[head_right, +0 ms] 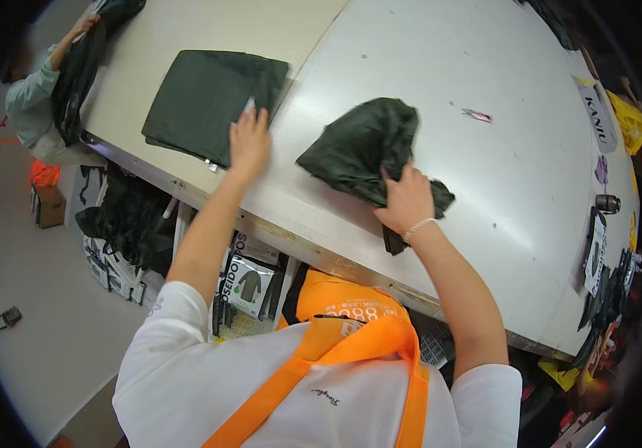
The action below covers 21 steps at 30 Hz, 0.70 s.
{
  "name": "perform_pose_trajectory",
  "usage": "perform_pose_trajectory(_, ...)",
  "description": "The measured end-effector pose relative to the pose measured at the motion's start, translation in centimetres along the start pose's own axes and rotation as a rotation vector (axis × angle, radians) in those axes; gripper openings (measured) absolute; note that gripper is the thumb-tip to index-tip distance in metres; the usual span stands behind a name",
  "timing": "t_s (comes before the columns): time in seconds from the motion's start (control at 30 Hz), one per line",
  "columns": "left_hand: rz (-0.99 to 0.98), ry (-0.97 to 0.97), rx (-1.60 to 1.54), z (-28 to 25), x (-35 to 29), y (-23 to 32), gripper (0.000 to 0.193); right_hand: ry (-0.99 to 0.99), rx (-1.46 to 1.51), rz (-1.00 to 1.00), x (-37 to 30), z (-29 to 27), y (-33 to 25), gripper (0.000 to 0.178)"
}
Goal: The person folds a dark green jacket on a white table. They smooth the fabric, fold the sleeves inward, fold the jacket in half, then fold it again into a compact rectangle. The folded jacket is placed into a white plastic basket. The person then picks up another jacket and begins to fold it.
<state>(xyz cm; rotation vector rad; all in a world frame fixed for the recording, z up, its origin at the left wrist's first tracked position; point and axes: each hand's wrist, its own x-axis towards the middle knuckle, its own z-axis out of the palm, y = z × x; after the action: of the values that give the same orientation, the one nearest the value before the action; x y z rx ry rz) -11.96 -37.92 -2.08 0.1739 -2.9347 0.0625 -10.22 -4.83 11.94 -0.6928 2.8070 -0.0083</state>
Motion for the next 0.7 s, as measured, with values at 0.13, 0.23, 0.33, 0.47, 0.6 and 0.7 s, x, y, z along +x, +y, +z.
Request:
perform_pose_trajectory(0.13,0.158,0.010,-0.312,-2.7,-7.3,13.5,0.047,0.069,0.390,0.294,-8.0,-0.5,6.2,0.060)
perform_pose_trajectory(0.23,0.267,-0.103,-0.693,-5.5,-11.2,21.4,0.045,0.160,0.676,0.452,-14.4,-0.3,9.8,0.047)
perform_pose_trajectory(0.33,0.276,-0.099,-0.819,-6.4,-11.1,25.1,0.040,0.183,0.696,0.572,-20.0,0.6,11.6,0.046)
perform_pose_trajectory(0.47,0.396,-0.051,-0.843,-5.1,-10.1,26.3,0.019,0.219,0.659,0.606,-24.6,0.7,11.2,0.042)
perform_pose_trajectory(0.6,0.398,-0.002,-0.967,-3.4,-9.0,25.9,0.008,0.054,0.621,0.508,-26.3,-0.5,9.8,0.047)
perform_pose_trajectory(0.7,0.454,-0.065,-1.067,-5.6,-6.7,25.4,0.008,-0.024,0.547,0.238,-25.4,-0.3,8.9,0.055)
